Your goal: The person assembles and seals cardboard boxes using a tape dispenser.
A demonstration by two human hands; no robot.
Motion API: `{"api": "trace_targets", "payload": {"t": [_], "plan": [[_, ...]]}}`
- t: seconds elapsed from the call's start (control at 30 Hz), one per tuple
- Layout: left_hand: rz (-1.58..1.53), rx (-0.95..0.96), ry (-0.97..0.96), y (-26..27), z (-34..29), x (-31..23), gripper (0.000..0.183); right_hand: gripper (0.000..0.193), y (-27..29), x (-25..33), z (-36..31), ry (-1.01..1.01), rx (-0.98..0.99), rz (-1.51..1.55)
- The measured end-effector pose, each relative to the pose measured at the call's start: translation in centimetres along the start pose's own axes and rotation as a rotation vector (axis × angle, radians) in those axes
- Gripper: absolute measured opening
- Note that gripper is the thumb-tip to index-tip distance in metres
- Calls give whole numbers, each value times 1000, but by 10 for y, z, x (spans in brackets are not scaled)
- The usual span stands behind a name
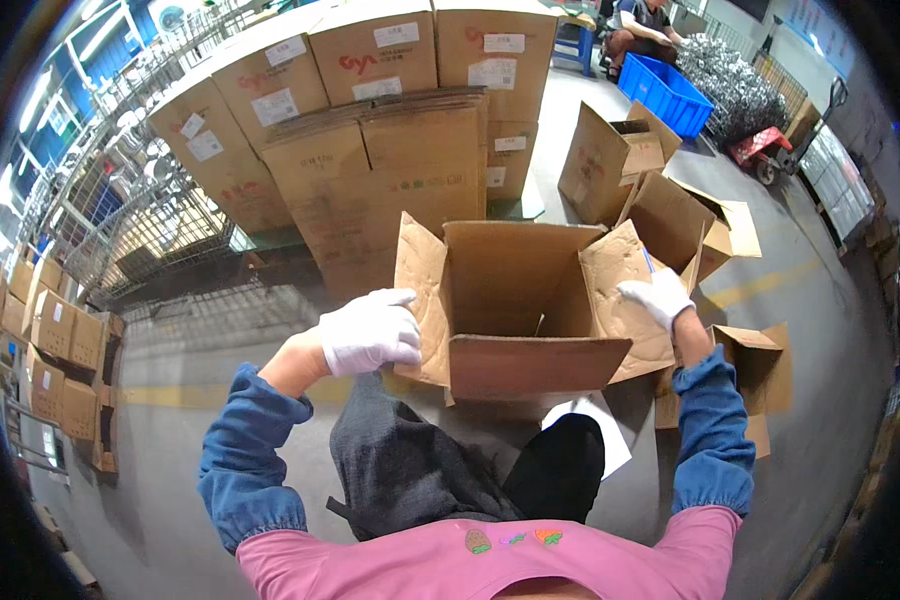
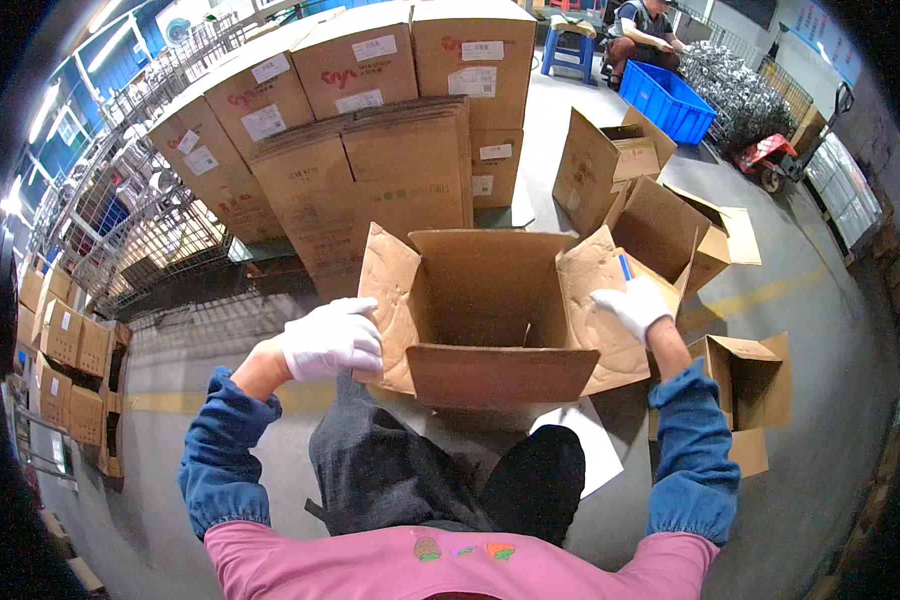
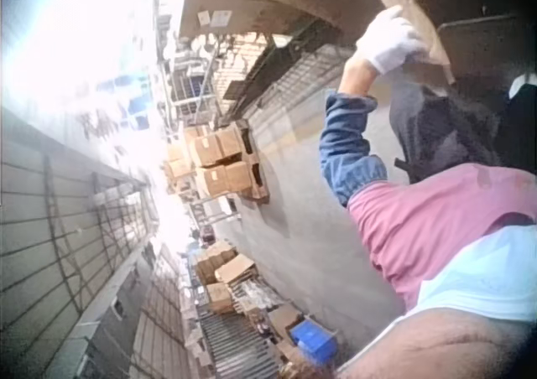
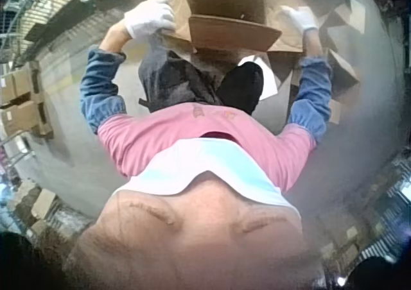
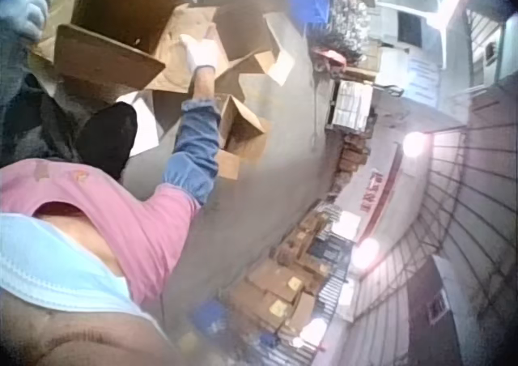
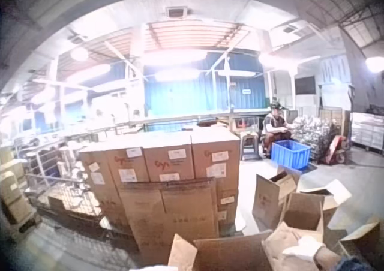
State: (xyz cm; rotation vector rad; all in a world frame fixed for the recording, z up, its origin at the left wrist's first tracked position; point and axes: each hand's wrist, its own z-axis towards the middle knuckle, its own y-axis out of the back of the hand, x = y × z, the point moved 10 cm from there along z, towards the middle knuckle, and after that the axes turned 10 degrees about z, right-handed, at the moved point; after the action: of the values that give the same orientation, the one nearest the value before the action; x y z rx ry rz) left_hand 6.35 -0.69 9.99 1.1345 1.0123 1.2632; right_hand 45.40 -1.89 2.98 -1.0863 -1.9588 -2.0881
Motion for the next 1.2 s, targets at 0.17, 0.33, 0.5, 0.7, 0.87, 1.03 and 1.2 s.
{"api": "trace_targets", "payload": {"t": [0.17, 0.33, 0.5, 0.7, 0.87, 1.03, 1.2], "plan": [[-258, 271, 157, -28, -5, 16, 18, 56, 9, 9, -17, 38, -62, -59], [0, -177, 557, 1, 18, 62, 29, 56, -6, 46, -25, 114, 54, -258], [-79, 234, 954, -52, 25, 108, 66, 51, -13, 76, -30, 140, 52, -466], [-14, -54, 1160, -28, 51, 146, 69, 49, -8, 82, -31, 102, 78, -445], [-174, 43, 1330, -66, 34, 185, 56, 42, -32, 77, -37, 79, 85, -493], [52, 91, 1335, -91, 55, 172, 68, 39, -71, 42, -27, 44, 138, -544], [-522, -161, 1501, -177, 45, 208, 74, 40, -79, 15, -4, -15, 155, -499]]}}
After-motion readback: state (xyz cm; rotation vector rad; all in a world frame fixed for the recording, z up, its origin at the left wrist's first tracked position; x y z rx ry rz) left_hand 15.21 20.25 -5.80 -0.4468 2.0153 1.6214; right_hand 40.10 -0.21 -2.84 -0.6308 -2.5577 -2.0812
